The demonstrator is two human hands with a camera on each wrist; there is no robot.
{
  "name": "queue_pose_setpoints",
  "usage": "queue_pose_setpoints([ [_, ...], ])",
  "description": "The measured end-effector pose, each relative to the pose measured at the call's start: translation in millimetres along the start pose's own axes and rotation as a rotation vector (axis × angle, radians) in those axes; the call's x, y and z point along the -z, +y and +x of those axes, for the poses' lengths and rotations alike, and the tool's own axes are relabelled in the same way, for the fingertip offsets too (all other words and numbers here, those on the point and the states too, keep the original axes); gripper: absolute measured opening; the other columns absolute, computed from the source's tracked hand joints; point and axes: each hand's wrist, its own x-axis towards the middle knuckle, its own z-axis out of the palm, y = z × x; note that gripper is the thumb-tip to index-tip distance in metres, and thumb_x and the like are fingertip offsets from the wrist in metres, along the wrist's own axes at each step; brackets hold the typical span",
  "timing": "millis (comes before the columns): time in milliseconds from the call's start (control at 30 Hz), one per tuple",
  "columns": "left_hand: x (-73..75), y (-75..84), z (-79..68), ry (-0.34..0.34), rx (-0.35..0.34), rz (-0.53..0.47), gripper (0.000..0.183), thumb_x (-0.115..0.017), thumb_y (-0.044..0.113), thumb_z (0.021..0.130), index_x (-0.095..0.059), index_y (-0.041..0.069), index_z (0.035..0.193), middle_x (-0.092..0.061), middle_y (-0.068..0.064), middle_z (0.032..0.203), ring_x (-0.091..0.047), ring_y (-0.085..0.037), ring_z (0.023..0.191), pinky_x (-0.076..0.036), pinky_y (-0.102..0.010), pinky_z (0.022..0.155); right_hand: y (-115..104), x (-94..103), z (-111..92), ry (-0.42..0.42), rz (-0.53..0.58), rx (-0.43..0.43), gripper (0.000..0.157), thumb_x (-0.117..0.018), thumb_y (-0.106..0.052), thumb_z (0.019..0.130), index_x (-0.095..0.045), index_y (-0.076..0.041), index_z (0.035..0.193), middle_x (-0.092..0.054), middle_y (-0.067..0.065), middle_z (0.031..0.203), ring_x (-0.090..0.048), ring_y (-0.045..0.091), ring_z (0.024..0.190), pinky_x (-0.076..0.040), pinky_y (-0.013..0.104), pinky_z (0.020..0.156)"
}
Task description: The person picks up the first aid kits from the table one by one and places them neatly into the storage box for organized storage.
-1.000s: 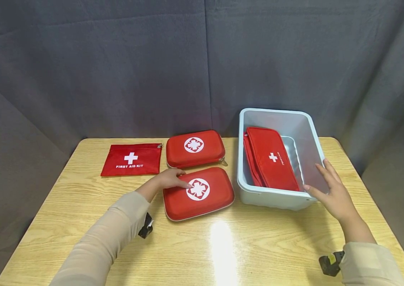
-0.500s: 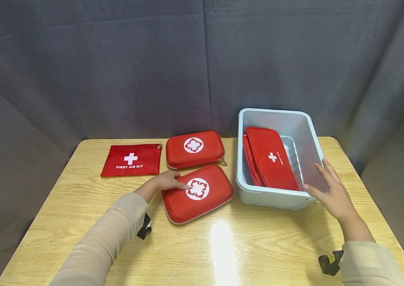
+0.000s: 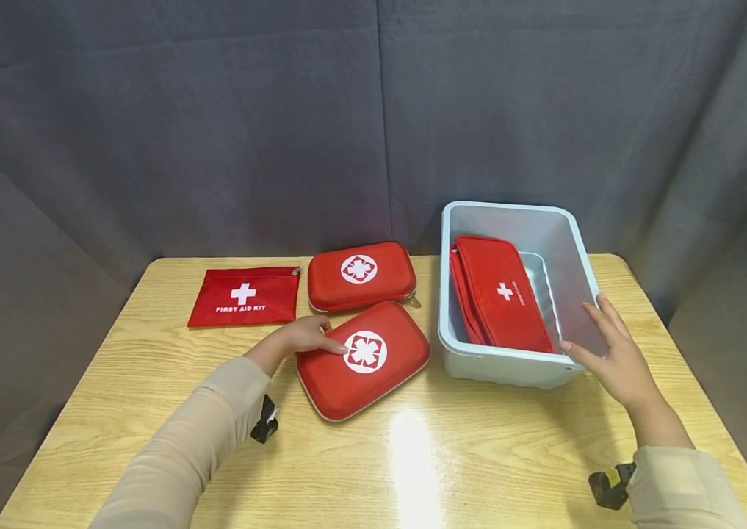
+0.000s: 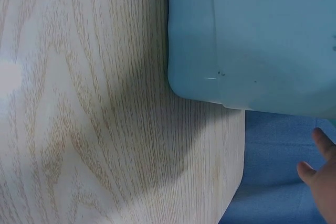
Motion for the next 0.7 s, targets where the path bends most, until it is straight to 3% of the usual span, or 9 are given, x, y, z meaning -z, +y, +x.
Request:
queue_pose_setpoints([
  [400, 2.1, -11.9, -6.5, -0.123, 0.098, -0.304, 0.033, -0.069, 0.016, 0.071, -0.044, 0.004, 0.089, -0.048, -0.011, 0.085, -0.051, -0.018, 0.057, -0.045, -0.029, 0.047, 0, 0.5, -1, -0.004, -0.003, -0.013, 0.07, -0.056, -0.025, 0.081, -0.018, -0.002, 0.136, 0.002, 0.01, 0.143, 0.0, 0.041, 0.125, -0.008, 0.07, 0.082],
  [700, 3.3, -15.7, -8.8, -0.1, 0.143, -0.37, 0.033, -0.069, 0.015, 0.072, -0.043, 0.006, 0.091, -0.05, -0.012, 0.084, -0.054, -0.021, 0.059, -0.046, -0.032, 0.048, 0, 0.0, 0, -0.005, -0.003, -0.018, 0.07, -0.056, -0.025, 0.081, -0.018, -0.004, 0.136, 0.002, 0.008, 0.144, 0.001, 0.04, 0.125, -0.008, 0.07, 0.082],
])
